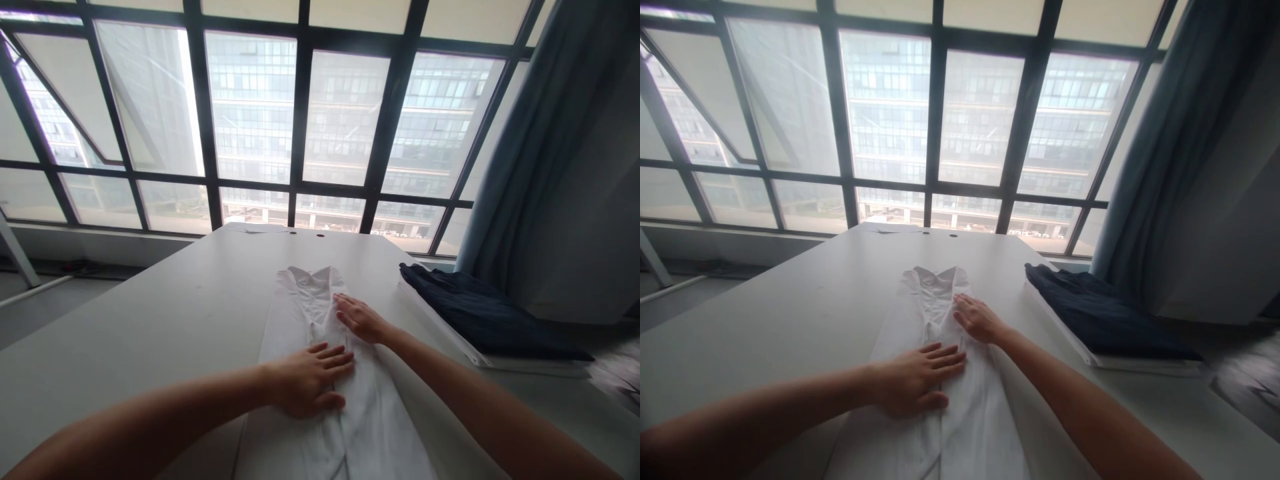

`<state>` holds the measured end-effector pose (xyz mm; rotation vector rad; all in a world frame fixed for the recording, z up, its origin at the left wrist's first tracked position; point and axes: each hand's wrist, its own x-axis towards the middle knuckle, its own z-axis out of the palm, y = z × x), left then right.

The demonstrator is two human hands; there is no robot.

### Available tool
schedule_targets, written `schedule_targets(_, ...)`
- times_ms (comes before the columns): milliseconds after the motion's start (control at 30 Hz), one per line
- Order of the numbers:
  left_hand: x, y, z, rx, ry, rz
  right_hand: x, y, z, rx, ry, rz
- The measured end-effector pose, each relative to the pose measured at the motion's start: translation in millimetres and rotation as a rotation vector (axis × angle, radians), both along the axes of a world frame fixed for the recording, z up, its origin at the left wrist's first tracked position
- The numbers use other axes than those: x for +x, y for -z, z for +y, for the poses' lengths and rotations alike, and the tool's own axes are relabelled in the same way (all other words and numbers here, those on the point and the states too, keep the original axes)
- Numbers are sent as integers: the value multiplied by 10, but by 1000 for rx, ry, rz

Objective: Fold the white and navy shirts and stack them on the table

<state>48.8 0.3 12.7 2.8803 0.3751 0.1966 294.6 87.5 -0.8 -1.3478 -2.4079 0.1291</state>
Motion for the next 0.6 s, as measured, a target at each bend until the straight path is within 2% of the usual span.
schedule_targets(133, -5, -54, -9, -101, -23, 32, -9, 106, 613, -203, 153, -193)
schedule_targets(333, -13, -105, -14, -175, -39, 22, -91, 71, 1290, -259, 366, -221)
schedule_targets(467, -19, -92, 9, -181, -26, 3, -118, 76, 1485, -241, 474, -203)
schedule_targets(600, -71, -46, 254, -139, -2, 1, -84, -5, 1408, -121, 540, -176)
